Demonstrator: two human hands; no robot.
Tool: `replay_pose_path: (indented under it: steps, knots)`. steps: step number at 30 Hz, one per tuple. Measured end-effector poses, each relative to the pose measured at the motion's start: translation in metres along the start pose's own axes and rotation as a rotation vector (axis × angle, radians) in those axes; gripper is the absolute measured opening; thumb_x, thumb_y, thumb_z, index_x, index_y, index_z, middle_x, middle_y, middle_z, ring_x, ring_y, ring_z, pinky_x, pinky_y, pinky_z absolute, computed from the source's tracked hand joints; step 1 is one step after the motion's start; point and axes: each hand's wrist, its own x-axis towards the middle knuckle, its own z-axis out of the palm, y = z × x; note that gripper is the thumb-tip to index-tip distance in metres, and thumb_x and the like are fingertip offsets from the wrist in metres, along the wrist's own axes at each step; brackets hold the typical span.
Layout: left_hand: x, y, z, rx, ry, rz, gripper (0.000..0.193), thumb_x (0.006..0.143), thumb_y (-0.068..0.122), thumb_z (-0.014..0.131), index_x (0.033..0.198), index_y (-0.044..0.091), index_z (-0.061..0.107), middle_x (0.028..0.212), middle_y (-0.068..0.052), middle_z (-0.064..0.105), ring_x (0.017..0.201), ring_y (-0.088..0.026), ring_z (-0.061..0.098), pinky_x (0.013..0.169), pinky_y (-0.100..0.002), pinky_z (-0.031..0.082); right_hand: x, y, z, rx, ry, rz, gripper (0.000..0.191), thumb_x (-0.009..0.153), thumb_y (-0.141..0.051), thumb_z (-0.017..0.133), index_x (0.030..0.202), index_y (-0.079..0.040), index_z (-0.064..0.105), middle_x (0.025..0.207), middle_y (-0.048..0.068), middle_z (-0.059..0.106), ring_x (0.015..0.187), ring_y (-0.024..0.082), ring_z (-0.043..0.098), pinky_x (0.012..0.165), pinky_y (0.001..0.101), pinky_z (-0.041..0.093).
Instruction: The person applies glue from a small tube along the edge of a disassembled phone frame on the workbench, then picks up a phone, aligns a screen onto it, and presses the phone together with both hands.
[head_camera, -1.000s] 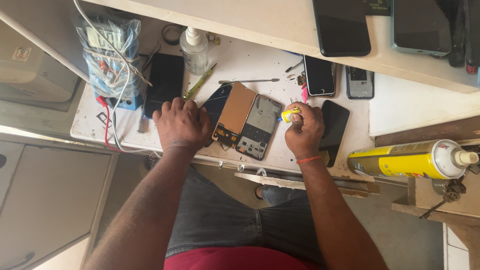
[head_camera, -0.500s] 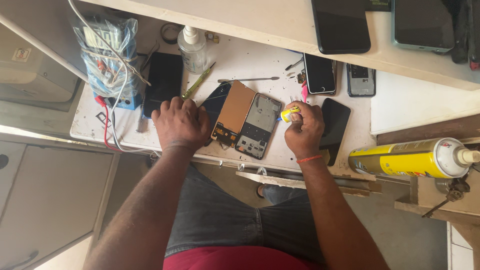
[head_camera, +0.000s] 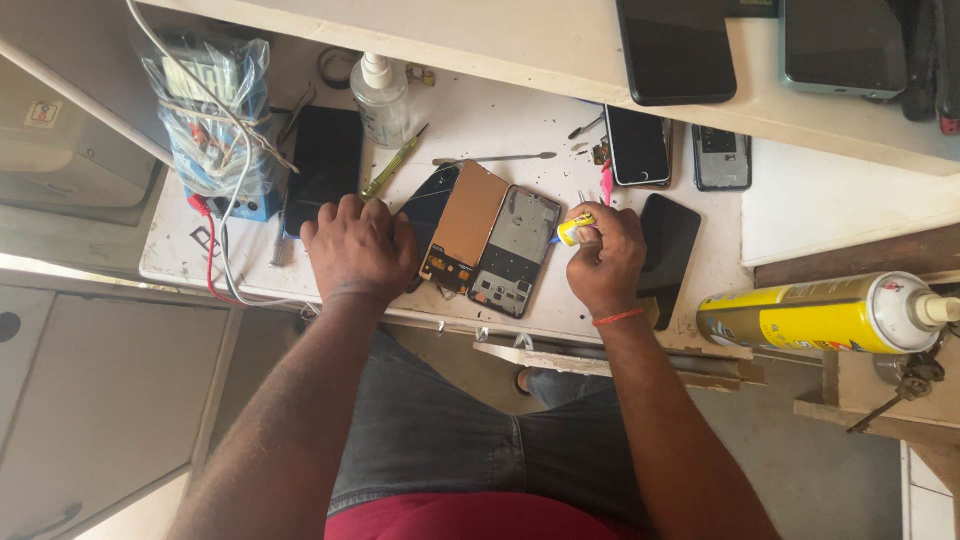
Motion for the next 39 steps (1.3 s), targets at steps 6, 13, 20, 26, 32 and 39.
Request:
replay_pose_path:
  steps: [6,13,20,26,32,39]
  knots:
    - [-0.0005,-0.0005,0.0009,0.008,0.031,0.022,0.029,0.091,0.039,0.063,0.08,0.012,0.067,0.095,-0.01,0.063,0.099,-0.033,0.059,0.085,-0.05,0.039,0.0004,-0.0018,0.0004,0.026,0.006,0.002,0.039,0.078,0.016,0.054,0.102,-0.009,0.071,0.09,0.012,0.06,0.081,0.031,0.059,0.071,0.0397,0.049]
    - [-0.0012,-0.002,0.0026,0.011,0.053,0.037,0.029,0.091,0.038,0.063,0.084,0.011,0.068,0.096,-0.01,0.063,0.099,-0.033,0.059,0.084,-0.05,0.039,0.0003,-0.0023,-0.0004,0.028,-0.006,-0.001,0.038,0.079,0.016,0.054,0.104,-0.009,0.071,0.09,0.013,0.06,0.081,0.031,0.059,0.071,0.0402,0.049]
    - [-0.0008,-0.0023,0.0019,0.016,0.042,0.04,0.029,0.09,0.039,0.064,0.083,0.011,0.068,0.096,-0.01,0.063,0.099,-0.033,0.059,0.084,-0.05,0.039,0.0002,-0.0027,-0.0008,0.042,-0.009,-0.011,0.038,0.078,0.015,0.054,0.103,-0.008,0.071,0.09,0.012,0.061,0.081,0.03,0.06,0.072,0.0399,0.05]
    - [-0.0009,-0.0012,-0.0008,0.008,0.023,0.027,0.029,0.09,0.039,0.064,0.081,0.012,0.067,0.095,-0.01,0.063,0.099,-0.033,0.059,0.084,-0.05,0.039,0.0006,-0.0047,-0.0018,0.043,-0.02,-0.016,0.036,0.08,0.014,0.056,0.103,-0.009,0.071,0.09,0.012,0.061,0.081,0.03,0.06,0.071,0.0395,0.05]
    - [0.0002,0.0002,-0.0028,0.014,0.001,0.019,0.029,0.091,0.038,0.063,0.081,0.011,0.067,0.096,-0.01,0.063,0.1,-0.033,0.059,0.085,-0.05,0.038,0.0005,-0.0056,-0.0023,0.056,-0.033,-0.014,0.034,0.082,0.014,0.057,0.104,-0.009,0.071,0.09,0.012,0.061,0.081,0.03,0.059,0.071,0.0392,0.05]
    - [0.0007,0.001,-0.0046,0.007,-0.022,0.009,0.03,0.092,0.039,0.062,0.082,0.011,0.068,0.097,-0.01,0.063,0.1,-0.033,0.059,0.086,-0.05,0.038,0.0009,-0.005,-0.0027,0.054,-0.048,-0.032,0.034,0.082,0.014,0.057,0.104,-0.008,0.071,0.09,0.012,0.063,0.083,0.03,0.059,0.073,0.04,0.05]
